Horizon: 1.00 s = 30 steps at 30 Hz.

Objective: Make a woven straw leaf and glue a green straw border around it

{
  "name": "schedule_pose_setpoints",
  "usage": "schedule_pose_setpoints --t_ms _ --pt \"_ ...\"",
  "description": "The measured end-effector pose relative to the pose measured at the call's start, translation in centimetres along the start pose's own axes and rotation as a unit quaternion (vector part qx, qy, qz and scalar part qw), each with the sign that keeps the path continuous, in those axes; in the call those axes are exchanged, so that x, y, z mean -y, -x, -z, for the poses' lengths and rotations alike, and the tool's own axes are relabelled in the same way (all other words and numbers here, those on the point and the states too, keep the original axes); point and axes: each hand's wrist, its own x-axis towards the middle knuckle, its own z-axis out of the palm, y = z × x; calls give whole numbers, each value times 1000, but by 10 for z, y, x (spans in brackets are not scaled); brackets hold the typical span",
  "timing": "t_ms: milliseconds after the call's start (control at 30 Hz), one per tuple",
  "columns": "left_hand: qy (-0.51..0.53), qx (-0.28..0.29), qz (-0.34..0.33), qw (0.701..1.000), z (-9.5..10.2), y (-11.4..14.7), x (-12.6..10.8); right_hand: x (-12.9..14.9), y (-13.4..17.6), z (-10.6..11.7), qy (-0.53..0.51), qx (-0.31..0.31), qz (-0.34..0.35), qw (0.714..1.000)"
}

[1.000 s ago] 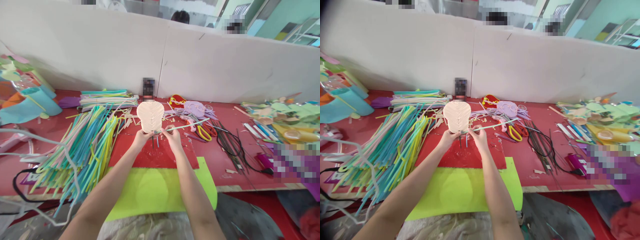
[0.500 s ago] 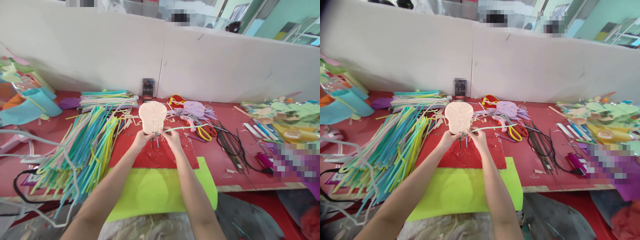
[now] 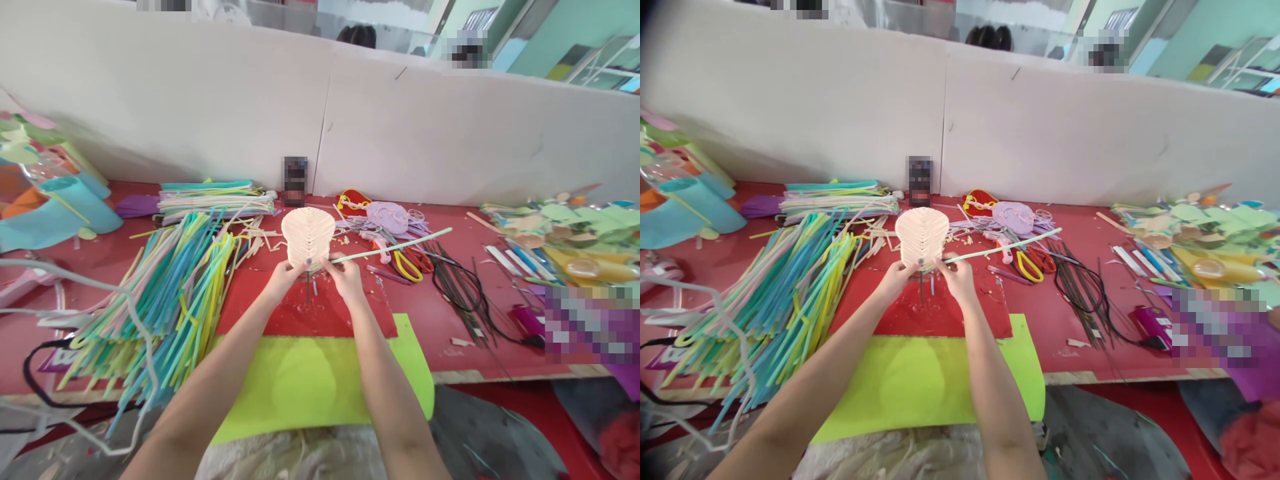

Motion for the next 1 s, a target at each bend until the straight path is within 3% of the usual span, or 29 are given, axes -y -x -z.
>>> schedule_pose_setpoints --t_ms 700,1000 --pt "3 -58 0 998 4 -5 -1 -2 -3 -5 -86 -41 -72 993" --pt "-6 -34 1 999 5 -4 -1 -2 -2 -6 -92 -47 -78 992"
